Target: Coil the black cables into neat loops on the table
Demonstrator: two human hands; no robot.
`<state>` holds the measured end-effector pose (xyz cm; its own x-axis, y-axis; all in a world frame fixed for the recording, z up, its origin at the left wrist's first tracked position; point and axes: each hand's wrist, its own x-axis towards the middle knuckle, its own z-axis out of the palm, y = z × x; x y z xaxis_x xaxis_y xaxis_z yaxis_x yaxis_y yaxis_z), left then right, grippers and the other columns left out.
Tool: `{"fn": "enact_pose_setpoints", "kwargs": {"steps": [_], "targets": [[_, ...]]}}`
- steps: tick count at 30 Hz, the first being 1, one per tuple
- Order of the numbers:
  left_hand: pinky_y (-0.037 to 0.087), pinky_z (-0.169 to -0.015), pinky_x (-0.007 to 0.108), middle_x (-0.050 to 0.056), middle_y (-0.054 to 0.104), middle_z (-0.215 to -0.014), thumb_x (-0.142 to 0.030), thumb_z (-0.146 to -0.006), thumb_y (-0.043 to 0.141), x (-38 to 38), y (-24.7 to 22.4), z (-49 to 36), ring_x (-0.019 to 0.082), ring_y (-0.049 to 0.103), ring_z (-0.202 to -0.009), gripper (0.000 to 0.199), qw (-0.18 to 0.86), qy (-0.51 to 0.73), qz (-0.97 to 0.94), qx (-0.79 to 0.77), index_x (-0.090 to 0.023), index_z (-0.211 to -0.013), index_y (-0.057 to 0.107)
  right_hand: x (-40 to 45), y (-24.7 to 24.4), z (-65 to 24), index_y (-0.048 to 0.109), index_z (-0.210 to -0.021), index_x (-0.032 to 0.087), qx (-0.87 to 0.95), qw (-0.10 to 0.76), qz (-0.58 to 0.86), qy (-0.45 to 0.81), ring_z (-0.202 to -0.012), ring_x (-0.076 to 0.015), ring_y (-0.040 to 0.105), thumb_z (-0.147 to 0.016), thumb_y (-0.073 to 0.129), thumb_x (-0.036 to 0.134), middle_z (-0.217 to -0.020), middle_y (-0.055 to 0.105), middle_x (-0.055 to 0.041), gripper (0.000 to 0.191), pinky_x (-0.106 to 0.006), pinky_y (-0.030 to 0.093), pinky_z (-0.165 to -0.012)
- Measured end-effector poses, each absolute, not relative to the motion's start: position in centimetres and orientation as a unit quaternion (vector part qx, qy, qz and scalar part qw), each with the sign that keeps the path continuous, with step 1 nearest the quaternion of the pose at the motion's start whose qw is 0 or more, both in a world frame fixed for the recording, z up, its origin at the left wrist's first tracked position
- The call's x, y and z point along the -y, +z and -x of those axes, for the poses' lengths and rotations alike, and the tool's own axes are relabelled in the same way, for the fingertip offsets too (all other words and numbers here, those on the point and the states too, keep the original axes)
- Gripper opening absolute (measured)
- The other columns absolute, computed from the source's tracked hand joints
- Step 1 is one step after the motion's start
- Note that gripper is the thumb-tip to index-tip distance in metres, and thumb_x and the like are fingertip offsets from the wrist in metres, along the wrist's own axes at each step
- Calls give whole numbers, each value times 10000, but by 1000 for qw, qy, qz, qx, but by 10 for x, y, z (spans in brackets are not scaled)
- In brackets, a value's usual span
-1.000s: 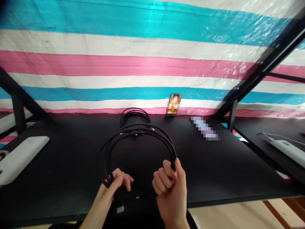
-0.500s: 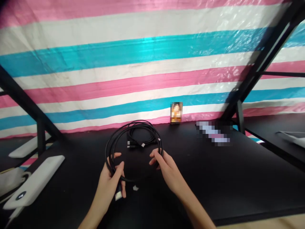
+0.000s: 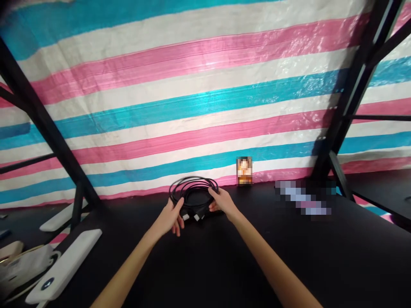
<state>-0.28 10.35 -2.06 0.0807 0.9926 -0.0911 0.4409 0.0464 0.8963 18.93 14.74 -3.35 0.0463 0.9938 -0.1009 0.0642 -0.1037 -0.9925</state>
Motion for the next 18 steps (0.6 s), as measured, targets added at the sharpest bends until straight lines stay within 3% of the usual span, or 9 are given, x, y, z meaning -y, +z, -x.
{"fn": "enact_pose_setpoints", "kwargs": {"steps": [3,6,10,14,18], "targets": [[400,-407,230,-79,498,-345,-466,-896,355,-109,-41,18,142,484,-257,721,364,282,-621,-635,-39,-1432,128,-156,-57,-201,549,-969,111,484,468,566,475,-387,-123,578,-764,626,181,-512,572,31,231,-179,446,-294],[437,-481,238,-81,515,-360,-443,-897,366,-110,-56,32,134,511,-290,676,328,250,-634,-654,-71,-1438,206,-158,-75,-211,596,-982,110,500,478,560,456,-455,-115,599,-717,651,124,-634,624,1,271,-167,446,-294],[445,-504,235,-73,574,-440,-456,-898,347,-109,-67,43,124,534,-330,599,300,223,-647,-664,-143,-1407,306,-160,-83,-219,625,-1046,113,538,472,558,420,-518,-104,607,-740,613,150,-857,663,-56,309,-198,508,-368],[429,-493,240,-59,605,-503,-469,-906,290,-107,-70,51,133,551,-370,546,268,193,-655,-680,-178,-1365,349,-162,-83,-230,635,-1072,109,560,447,606,345,-522,-122,612,-768,580,226,-913,669,-94,331,-212,473,-358],[420,-566,270,-7,646,-633,-452,-909,270,-108,-63,64,182,631,-580,401,200,153,-665,-703,-230,-1092,550,-161,-82,-250,677,-950,163,604,410,635,252,-607,-143,618,-801,536,286,-842,684,-59,239,-212,438,-436]]}}
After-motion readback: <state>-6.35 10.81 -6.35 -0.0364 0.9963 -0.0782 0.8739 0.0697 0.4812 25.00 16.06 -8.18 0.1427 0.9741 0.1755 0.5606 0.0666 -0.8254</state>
